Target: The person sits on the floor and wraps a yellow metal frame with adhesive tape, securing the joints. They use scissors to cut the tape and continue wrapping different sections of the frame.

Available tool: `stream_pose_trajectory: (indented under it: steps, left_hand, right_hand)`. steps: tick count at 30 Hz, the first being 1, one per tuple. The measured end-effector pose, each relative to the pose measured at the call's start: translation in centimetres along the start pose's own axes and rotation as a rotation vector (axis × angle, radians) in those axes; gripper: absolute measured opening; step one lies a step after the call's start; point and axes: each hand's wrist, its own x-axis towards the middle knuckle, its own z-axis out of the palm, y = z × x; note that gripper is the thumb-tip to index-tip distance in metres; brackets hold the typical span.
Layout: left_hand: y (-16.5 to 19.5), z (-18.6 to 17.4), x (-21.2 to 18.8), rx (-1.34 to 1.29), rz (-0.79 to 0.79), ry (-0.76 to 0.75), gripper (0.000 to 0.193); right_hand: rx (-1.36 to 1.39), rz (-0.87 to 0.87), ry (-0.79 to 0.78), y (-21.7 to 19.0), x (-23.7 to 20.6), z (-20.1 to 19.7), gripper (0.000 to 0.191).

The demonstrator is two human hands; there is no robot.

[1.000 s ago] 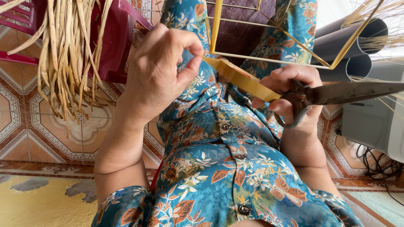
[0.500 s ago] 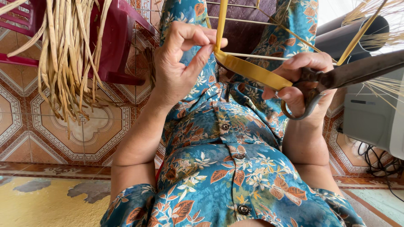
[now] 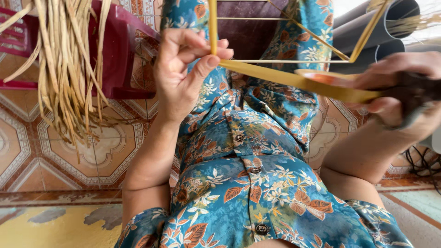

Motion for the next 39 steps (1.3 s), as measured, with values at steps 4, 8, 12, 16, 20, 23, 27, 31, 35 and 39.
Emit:
stream_pose_trajectory:
  steps: [4, 8, 12, 16, 20, 23, 27, 31, 35, 39]
  left_hand:
    - [0.0, 0.5, -0.2, 0.242, 0.122, -0.027, 0.026]
    - [0.1, 1.2, -0.2, 0.38, 0.154, -0.04, 0.028]
    - [0.2, 1.8, -0.5, 0.55, 0.175, -0.039, 0.027]
    - [0.2, 2.3, -0.6, 0.557, 0.161, -0.03, 0.024]
    - [0.2, 2.3, -0.5, 0.46, 0.118, -0.034, 0.023]
    - [0.5, 2.2, -0.4, 0.564, 0.154, -0.016, 0.026]
    - [1.0, 2.1, 0.0, 1.092, 0.555, 0.082, 0.018]
    - [1.5, 1.9, 0.7, 1.323, 0.596, -0.107, 0.011]
    - [1.4, 1.9, 2.0, 1.483, 0.658, -0.188, 0.012]
    - [2.2, 2.8, 2.3, 1.447, 0.547, -0.275, 0.013]
  right_hand:
    - [-0.241, 0.107, -0.007, 0.6, -2.0, -6.9, 0.052]
    - [-0.237, 0.086, 0.087, 2.1, -3.4, -7.8, 0.056]
    - [-0.264, 0.078, 0.207, 1.9, -4.1, -6.5, 0.056]
    - [-0.344, 0.12, 0.26, 0.8, -3.9, -5.9, 0.054]
    - [-0.477, 0.055, 0.24, 1.2, -2.3, -5.8, 0.055]
    - [-0.479, 0.074, 0.256, 2.2, -1.4, -5.4, 0.056]
    - [-0.356, 0.136, 0.293, 3.6, -0.8, -4.7, 0.055]
    - [-0.272, 0.106, 0.275, 5.3, -0.1, -3.8, 0.054]
    - [-0.138, 0.067, 0.281, 6.1, 0.5, -3.3, 0.056]
    - [-0.113, 0.064, 0.292, 6.3, 0.5, -3.0, 0.056]
